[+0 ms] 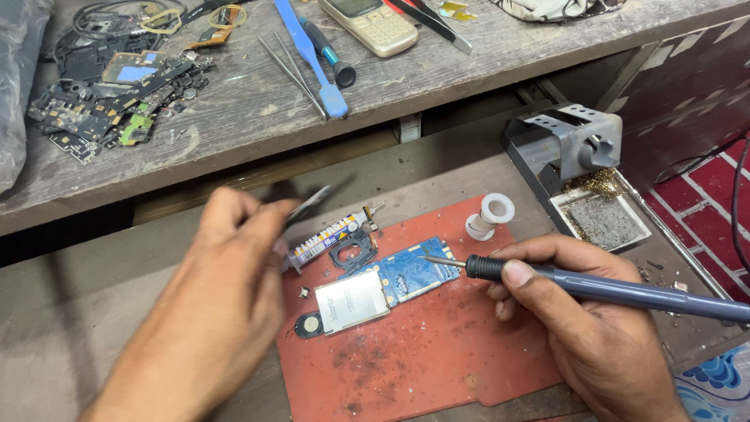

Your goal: The person applies flux to a blue circuit board and uses a soldering iron to reflow solder on specific pads. They use tweezers to position small components and a soldering iron to secure them. The person cleans the soldering iron tip on a sponge during the process.

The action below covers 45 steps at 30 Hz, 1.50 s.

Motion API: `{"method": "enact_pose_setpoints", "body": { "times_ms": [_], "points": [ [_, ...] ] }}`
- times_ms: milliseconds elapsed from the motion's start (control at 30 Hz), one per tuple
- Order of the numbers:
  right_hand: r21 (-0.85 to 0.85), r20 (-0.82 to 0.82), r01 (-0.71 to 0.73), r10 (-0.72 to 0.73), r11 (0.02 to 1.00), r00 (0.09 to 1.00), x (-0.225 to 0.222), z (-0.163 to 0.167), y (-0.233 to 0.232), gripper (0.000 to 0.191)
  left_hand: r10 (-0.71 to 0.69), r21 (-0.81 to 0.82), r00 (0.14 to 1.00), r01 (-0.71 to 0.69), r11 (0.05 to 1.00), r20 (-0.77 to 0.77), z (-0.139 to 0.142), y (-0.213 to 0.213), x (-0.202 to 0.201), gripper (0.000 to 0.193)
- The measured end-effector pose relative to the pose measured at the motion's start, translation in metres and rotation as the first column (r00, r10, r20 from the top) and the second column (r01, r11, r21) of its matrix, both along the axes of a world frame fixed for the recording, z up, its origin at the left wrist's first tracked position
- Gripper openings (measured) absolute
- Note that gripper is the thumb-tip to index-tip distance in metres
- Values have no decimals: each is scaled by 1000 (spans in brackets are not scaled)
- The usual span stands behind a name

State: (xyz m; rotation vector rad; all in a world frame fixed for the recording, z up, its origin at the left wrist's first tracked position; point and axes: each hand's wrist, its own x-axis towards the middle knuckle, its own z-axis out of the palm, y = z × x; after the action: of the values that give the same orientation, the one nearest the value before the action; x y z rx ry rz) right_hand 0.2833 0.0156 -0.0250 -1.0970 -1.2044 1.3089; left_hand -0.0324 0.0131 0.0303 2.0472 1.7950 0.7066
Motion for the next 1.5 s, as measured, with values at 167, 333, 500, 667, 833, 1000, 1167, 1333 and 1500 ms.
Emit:
{"method": "enact_pose_setpoints", "body": {
  "times_ms": [167, 333, 500, 667, 833, 1000, 1167, 1333, 1500],
  "points": [
    [36, -15, -6, 6, 999, 1000, -1, 1, 0, 23, -108, 263, 994, 108, 959, -13, -1, 22, 43, 21],
    [7, -7, 29, -29, 1000, 1000, -3, 3, 1, 22, -180, 337, 979, 200, 920, -91, -1, 46, 78, 6],
    [-23, 15, 62, -61, 998, 998, -3, 1, 0, 22, -226, 417, 973, 223, 881, -43, -6, 46, 85, 6],
    [20, -43, -11, 12, 1000, 999, 0, -1, 0, 23, -94, 315, 988, 129, 940, -124, -4, 35, 44, 14],
    [39, -23, -30, 31, 999, 999, 1, -1, -1, 24, 27, 76, 959, -6, 997, -283, -1, 8, -1, 43],
    [-3, -4, -15, 15, 1000, 1000, 1, 1, 0, 25, 62, 35, 980, -56, 998, -187, -11, 3, -4, 39],
    [-5, 1, -7, 7, 1000, 1000, 0, 1, 1, 24, 114, 71, 993, -113, 991, -11, -2, 2, 0, 33],
    [17, -4, -16, 16, 1000, 1000, 1, 0, 0, 24, 145, 311, 989, -150, 938, 42, 19, -9, -3, 30],
    [22, 5, -20, 20, 1000, 1000, 2, -1, 0, 24, 111, 407, 993, -87, 909, -36, 36, -19, -13, 35]
  ]
}}
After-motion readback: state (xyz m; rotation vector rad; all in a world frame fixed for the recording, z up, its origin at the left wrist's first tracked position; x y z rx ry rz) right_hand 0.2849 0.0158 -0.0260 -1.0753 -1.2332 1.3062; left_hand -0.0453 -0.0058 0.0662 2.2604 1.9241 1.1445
